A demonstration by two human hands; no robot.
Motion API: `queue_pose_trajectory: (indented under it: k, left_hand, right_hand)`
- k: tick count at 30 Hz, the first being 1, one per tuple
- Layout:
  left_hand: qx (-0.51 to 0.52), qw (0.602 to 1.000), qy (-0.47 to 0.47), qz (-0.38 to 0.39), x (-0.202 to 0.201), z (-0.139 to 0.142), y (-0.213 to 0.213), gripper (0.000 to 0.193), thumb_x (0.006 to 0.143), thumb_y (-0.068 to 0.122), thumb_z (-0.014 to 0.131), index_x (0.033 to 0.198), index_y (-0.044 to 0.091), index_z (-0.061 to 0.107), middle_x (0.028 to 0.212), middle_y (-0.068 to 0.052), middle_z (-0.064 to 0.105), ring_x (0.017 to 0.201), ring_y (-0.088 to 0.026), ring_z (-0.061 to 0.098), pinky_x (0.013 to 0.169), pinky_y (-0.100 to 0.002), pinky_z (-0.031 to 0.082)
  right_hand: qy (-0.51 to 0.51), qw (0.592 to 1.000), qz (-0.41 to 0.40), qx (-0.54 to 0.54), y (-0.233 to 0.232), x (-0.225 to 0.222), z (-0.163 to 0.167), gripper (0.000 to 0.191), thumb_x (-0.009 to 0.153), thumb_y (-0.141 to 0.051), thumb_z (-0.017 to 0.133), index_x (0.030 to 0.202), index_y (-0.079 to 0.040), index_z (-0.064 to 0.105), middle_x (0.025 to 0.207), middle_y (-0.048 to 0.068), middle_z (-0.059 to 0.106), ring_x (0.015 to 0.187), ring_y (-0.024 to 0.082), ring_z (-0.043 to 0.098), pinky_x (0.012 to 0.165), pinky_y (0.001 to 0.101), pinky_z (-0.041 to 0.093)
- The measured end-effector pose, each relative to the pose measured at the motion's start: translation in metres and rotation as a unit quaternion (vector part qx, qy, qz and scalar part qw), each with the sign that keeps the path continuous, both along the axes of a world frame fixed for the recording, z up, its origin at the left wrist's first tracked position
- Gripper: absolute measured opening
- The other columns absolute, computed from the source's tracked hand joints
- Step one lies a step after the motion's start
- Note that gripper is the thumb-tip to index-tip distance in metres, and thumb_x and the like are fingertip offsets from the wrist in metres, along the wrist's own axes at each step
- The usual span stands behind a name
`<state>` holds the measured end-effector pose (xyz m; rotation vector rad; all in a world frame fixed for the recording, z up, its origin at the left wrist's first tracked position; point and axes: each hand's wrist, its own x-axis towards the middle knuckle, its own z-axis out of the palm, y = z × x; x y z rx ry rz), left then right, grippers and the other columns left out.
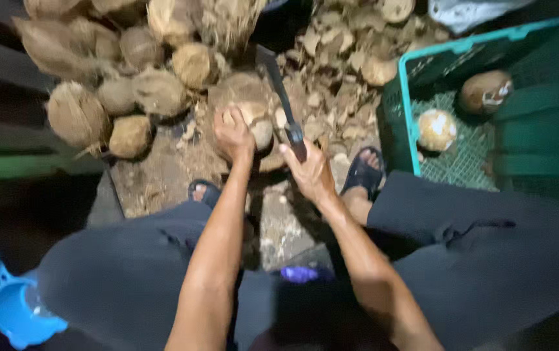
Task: The person sits on a low stool and uses a machete to chop the husk off coconuts on a wooden chopping block, then tosses the husked coconuts into a green plastic crate. They repeatedly grab whole coconuts from a pile, strike and rotate them against the blade to strip the husk, and discard husk pieces on the ground.
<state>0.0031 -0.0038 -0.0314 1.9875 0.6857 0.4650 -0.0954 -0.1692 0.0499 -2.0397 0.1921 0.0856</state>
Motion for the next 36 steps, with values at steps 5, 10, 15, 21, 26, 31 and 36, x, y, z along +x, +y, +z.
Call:
queue_pose_trajectory:
  k: [5,10,15,21,26,31,36]
  left_hand:
    - [0.054,0.998,0.036,0.009,-0.002,0.007,0.004,0.068,0.073,0.057,0.084,0.107,-0.001,0.070,0.098,-0.025,0.073,0.091,-0.041,0.068,0.081,-0.049,0.051]
    - [-0.106,0.991,-0.029,-0.078,0.001,0.001,0.025,0.067,0.077,0.060,0.074,0.113,0.003,0.069,0.104,-0.019,0.072,0.096,-0.030,0.069,0.082,-0.043,0.056]
    - [-0.056,0.981,0.050,-0.180,0.008,0.004,0.037,0.052,0.085,0.053,0.065,0.100,0.004,0.074,0.098,-0.022,0.073,0.093,-0.034,0.069,0.084,-0.047,0.053]
    - [0.016,0.987,0.132,-0.086,0.010,0.017,0.024,0.046,0.087,0.052,0.066,0.104,0.012,0.078,0.096,-0.024,0.074,0.088,-0.040,0.069,0.081,-0.051,0.052]
    - [-0.020,0.986,0.158,-0.047,0.019,0.014,0.016,0.049,0.079,0.048,0.061,0.109,0.013,0.078,0.097,-0.022,0.076,0.087,-0.038,0.073,0.078,-0.053,0.055]
    - [0.013,0.992,0.121,-0.018,0.023,0.010,0.010,0.064,0.086,0.051,0.069,0.116,-0.006,0.070,0.107,-0.033,0.069,0.095,-0.045,0.071,0.084,-0.055,0.053]
    - [-0.029,0.986,0.162,-0.028,0.017,0.014,0.012,0.059,0.084,0.049,0.063,0.115,-0.001,0.073,0.103,-0.032,0.072,0.098,-0.045,0.071,0.088,-0.052,0.053]
  right_hand:
    - [0.058,0.997,-0.001,0.043,0.004,-0.006,-0.003,0.043,0.098,-0.038,0.067,0.086,0.002,0.059,0.063,0.009,0.051,0.057,0.018,0.050,0.056,0.0382,0.045]
    - [0.116,0.989,0.013,0.090,0.004,-0.015,-0.035,0.035,0.093,-0.037,0.069,0.095,-0.002,0.067,0.067,0.009,0.058,0.064,0.017,0.054,0.060,0.0373,0.049]
    - [0.101,0.994,0.036,0.006,0.001,-0.012,-0.026,0.039,0.093,-0.041,0.068,0.099,-0.002,0.065,0.068,0.010,0.058,0.064,0.020,0.055,0.062,0.0380,0.047]
    - [0.047,0.997,-0.003,0.055,-0.007,-0.010,0.013,0.042,0.097,-0.042,0.067,0.089,-0.001,0.065,0.066,0.008,0.055,0.062,0.019,0.051,0.058,0.0398,0.043]
    - [0.029,0.998,-0.023,0.051,0.004,-0.008,0.013,0.039,0.094,-0.039,0.069,0.085,-0.001,0.064,0.063,0.003,0.058,0.057,0.013,0.051,0.053,0.0360,0.042]
    - [0.090,0.992,0.011,0.090,-0.004,-0.007,0.021,0.044,0.098,-0.038,0.071,0.079,0.001,0.061,0.065,0.004,0.051,0.059,0.012,0.047,0.053,0.0359,0.042]
    - [0.072,0.973,-0.097,0.196,-0.003,-0.009,0.026,0.039,0.094,-0.037,0.065,0.075,-0.003,0.060,0.060,0.001,0.056,0.048,0.014,0.051,0.045,0.0357,0.043]
